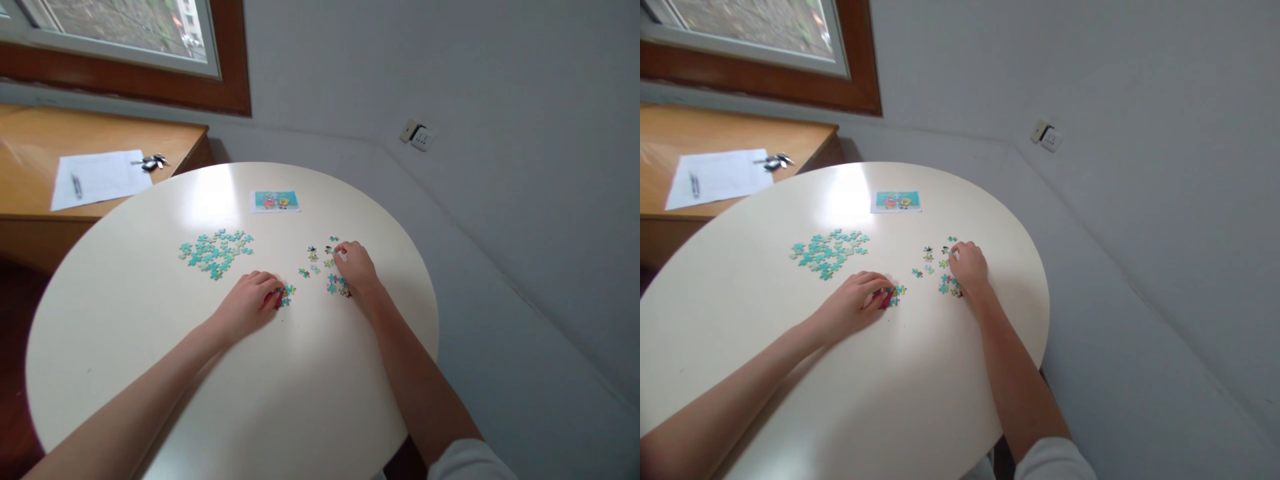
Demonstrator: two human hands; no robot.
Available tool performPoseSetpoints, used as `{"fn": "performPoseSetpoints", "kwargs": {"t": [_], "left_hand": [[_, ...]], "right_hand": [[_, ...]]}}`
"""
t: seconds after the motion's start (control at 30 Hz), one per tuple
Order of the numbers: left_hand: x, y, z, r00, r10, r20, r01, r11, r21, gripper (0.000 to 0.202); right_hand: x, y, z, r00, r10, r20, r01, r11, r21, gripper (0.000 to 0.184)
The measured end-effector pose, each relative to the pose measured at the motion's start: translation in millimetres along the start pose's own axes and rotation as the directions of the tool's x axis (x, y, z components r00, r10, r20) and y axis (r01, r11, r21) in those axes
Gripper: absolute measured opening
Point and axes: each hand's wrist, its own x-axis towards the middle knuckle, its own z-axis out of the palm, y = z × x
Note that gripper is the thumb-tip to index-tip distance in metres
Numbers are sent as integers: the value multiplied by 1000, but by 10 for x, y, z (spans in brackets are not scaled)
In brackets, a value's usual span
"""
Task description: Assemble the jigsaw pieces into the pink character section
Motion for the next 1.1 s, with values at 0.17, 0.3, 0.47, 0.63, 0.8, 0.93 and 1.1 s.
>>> {"fn": "performPoseSetpoints", "kwargs": {"t": [0.17,0.3,0.47,0.63,0.8,0.93,1.1], "left_hand": [[0,-6,-5,999,-49,-25,49,999,-11,28],[2,-29,10,995,-91,-50,90,996,-7,28],[-1,-34,13,991,-109,-72,110,994,12,29],[-5,-18,-1,992,-107,-66,108,994,19,28],[-5,-19,3,992,-100,-72,102,995,14,27],[-6,-20,3,993,-91,-80,92,996,10,27],[-7,-17,-4,992,-108,-64,108,994,-6,28]], "right_hand": [[-2,-11,10,1000,15,-14,-15,1000,2,20],[-19,-54,-19,997,75,-13,-75,997,-29,25],[-17,-67,-27,994,107,-4,-107,994,-30,21],[14,-31,21,999,48,-1,-48,998,43,15],[28,-24,29,999,-40,4,38,985,167,17],[31,-10,23,997,-74,-13,74,960,271,20],[36,29,10,999,-18,-30,25,972,233,22]]}}
